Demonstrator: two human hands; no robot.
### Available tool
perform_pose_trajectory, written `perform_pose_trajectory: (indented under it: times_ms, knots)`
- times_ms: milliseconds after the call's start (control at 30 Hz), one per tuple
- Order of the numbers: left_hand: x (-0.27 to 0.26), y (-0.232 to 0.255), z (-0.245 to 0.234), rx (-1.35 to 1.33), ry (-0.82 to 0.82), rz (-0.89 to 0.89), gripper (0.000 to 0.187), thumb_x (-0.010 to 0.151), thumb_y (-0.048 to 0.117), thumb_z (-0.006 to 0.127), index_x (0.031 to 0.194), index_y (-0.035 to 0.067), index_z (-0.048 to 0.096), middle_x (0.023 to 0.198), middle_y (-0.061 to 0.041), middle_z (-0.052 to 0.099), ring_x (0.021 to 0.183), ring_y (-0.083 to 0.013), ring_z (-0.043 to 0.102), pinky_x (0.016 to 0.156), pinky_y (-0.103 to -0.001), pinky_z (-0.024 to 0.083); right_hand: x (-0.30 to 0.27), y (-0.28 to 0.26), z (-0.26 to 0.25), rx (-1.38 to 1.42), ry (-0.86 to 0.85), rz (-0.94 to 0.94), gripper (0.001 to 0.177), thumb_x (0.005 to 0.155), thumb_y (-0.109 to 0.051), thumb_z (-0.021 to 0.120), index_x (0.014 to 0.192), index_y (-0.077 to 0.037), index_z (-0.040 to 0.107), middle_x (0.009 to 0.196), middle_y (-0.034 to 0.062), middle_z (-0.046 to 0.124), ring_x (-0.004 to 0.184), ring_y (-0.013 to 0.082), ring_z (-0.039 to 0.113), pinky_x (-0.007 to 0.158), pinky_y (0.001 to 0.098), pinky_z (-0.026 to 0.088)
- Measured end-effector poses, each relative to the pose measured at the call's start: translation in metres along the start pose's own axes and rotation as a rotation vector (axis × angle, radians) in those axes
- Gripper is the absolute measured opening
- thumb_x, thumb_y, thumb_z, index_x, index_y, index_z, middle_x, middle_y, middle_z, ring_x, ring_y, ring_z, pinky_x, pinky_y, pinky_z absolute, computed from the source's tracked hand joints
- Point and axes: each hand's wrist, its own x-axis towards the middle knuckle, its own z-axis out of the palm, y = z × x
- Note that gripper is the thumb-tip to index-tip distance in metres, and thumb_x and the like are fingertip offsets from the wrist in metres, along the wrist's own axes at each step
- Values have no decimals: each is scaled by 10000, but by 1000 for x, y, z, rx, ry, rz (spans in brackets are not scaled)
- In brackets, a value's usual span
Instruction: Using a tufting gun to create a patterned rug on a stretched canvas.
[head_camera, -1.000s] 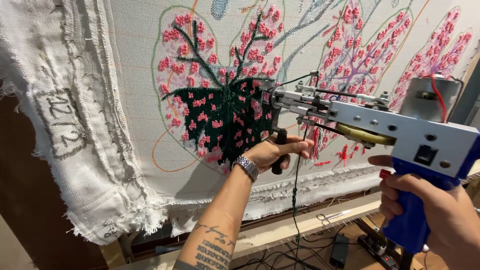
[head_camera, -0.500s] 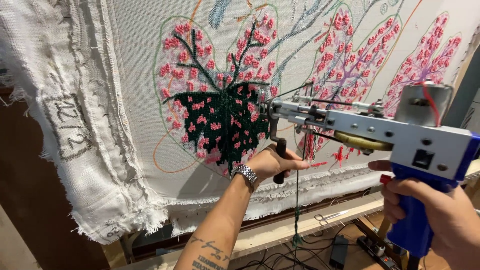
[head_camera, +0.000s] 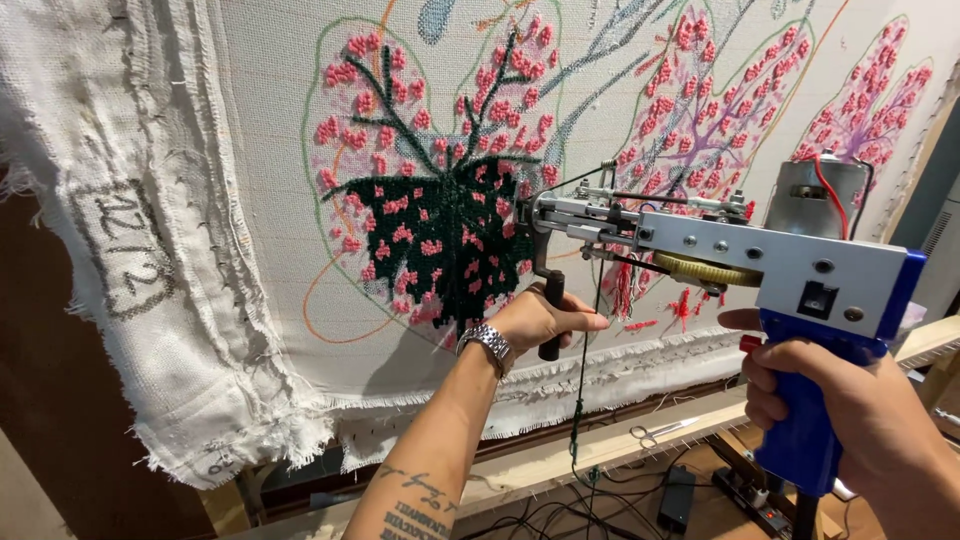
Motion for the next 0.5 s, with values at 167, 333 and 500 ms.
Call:
perform_pose_trajectory:
  times_ms: [167, 333, 500]
  knots:
    - [6, -6, -9, -52, -2, 9, 326, 710, 339, 898, 874, 67, 820, 692, 29, 656, 558, -71, 530, 508, -270, 431, 3, -6, 19, -16, 40, 53, 372, 942, -102, 637, 1262, 88, 626, 728, 106, 526, 557, 231, 515, 452, 423, 456]
    - [16, -14, -16, -98, 57, -4, 374, 713, 364, 909, 919, 63, 828, 700, 33, 658, 504, -64, 519, 464, -255, 431, 9, -14, 46, -24, 35, 25, 333, 919, -110, 656, 1189, 81, 689, 725, 105, 540, 548, 227, 505, 466, 403, 438]
    - [16, -6, -25, -116, 124, -58, 433, 745, 420, 853, 1064, 129, 828, 817, 26, 775, 447, -29, 448, 436, -227, 412, 4, -34, 88, -65, 71, 72, 281, 837, -121, 629, 1061, 36, 694, 692, 67, 528, 550, 193, 503, 505, 360, 436]
